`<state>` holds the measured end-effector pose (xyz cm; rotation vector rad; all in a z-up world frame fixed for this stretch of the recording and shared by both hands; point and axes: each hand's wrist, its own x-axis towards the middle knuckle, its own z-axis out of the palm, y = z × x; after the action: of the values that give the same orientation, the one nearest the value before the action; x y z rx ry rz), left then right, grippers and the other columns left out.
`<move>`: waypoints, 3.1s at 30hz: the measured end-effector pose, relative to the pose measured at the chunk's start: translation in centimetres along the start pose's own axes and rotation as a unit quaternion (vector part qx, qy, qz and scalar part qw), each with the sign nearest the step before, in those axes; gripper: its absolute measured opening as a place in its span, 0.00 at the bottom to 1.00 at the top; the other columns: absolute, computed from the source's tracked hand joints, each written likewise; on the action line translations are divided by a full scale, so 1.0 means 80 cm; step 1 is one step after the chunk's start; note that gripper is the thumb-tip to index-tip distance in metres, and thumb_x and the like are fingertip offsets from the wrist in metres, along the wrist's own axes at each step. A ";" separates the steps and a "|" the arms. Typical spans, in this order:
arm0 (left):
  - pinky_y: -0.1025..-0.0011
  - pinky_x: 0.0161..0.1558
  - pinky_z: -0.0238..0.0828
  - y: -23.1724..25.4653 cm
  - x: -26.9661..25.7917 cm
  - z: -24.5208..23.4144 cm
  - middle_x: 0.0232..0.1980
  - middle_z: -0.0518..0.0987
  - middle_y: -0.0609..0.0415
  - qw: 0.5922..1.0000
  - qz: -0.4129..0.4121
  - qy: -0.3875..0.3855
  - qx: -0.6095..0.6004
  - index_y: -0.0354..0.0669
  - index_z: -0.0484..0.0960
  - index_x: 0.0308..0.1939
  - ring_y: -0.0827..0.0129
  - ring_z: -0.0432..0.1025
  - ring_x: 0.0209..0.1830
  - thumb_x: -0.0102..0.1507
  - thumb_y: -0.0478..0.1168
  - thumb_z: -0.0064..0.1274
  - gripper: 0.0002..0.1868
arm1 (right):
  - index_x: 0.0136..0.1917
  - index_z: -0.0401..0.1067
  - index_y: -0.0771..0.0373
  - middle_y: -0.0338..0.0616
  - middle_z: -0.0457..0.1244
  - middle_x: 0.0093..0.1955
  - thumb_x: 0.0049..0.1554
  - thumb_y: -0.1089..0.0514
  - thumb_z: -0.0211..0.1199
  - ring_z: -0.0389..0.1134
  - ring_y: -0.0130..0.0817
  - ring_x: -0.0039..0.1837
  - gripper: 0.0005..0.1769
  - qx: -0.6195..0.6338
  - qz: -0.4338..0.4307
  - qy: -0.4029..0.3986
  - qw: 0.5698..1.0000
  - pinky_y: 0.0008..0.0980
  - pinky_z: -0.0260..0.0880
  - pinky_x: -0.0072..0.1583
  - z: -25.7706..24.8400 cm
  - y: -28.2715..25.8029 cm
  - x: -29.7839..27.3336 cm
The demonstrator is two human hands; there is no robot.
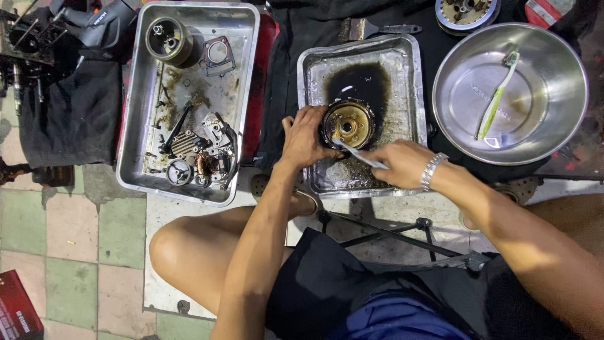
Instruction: The person scrubs a greasy mechanical part with a toothbrush in a tray of dark liquid, then rinses it in a separate bowl of clear liquid. The person pours additional liquid onto the part and places it on a cloth.
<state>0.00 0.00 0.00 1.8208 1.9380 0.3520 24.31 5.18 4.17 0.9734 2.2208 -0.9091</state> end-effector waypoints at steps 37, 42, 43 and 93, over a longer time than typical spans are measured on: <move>0.50 0.64 0.50 -0.022 -0.004 0.029 0.70 0.71 0.48 0.996 0.050 0.074 -0.027 0.42 0.68 0.70 0.57 0.59 0.74 0.35 0.52 0.78 0.61 | 0.67 0.76 0.55 0.35 0.65 0.31 0.59 0.50 0.65 0.57 0.19 0.27 0.24 0.243 -0.059 0.153 0.956 0.29 0.56 0.33 0.071 -0.019 0.039; 0.50 0.63 0.51 -0.021 -0.006 0.029 0.69 0.71 0.47 0.995 0.058 0.083 -0.015 0.41 0.68 0.70 0.56 0.60 0.73 0.34 0.51 0.77 0.61 | 0.70 0.72 0.55 0.60 0.71 0.37 0.60 0.46 0.64 0.64 0.38 0.30 0.27 0.199 0.053 0.064 0.976 0.44 0.65 0.42 0.065 -0.022 0.032; 0.50 0.62 0.51 -0.018 -0.003 0.029 0.69 0.72 0.47 0.995 0.055 0.078 -0.017 0.41 0.68 0.69 0.56 0.60 0.73 0.34 0.51 0.77 0.61 | 0.70 0.72 0.56 0.57 0.72 0.38 0.58 0.48 0.64 0.66 0.36 0.32 0.28 0.216 0.018 0.115 0.969 0.42 0.68 0.43 0.060 -0.023 0.029; 0.49 0.65 0.49 -0.008 -0.001 0.025 0.72 0.68 0.48 0.998 0.022 0.064 0.014 0.39 0.66 0.70 0.57 0.55 0.76 0.36 0.64 0.76 0.65 | 0.79 0.54 0.55 0.50 0.65 0.31 0.61 0.56 0.56 0.65 0.39 0.32 0.34 0.055 0.053 0.105 0.992 0.38 0.69 0.34 0.034 -0.053 0.022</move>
<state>0.44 -0.34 -2.03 1.9043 1.9988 0.4673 20.51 1.71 2.79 1.2789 2.2840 -0.9258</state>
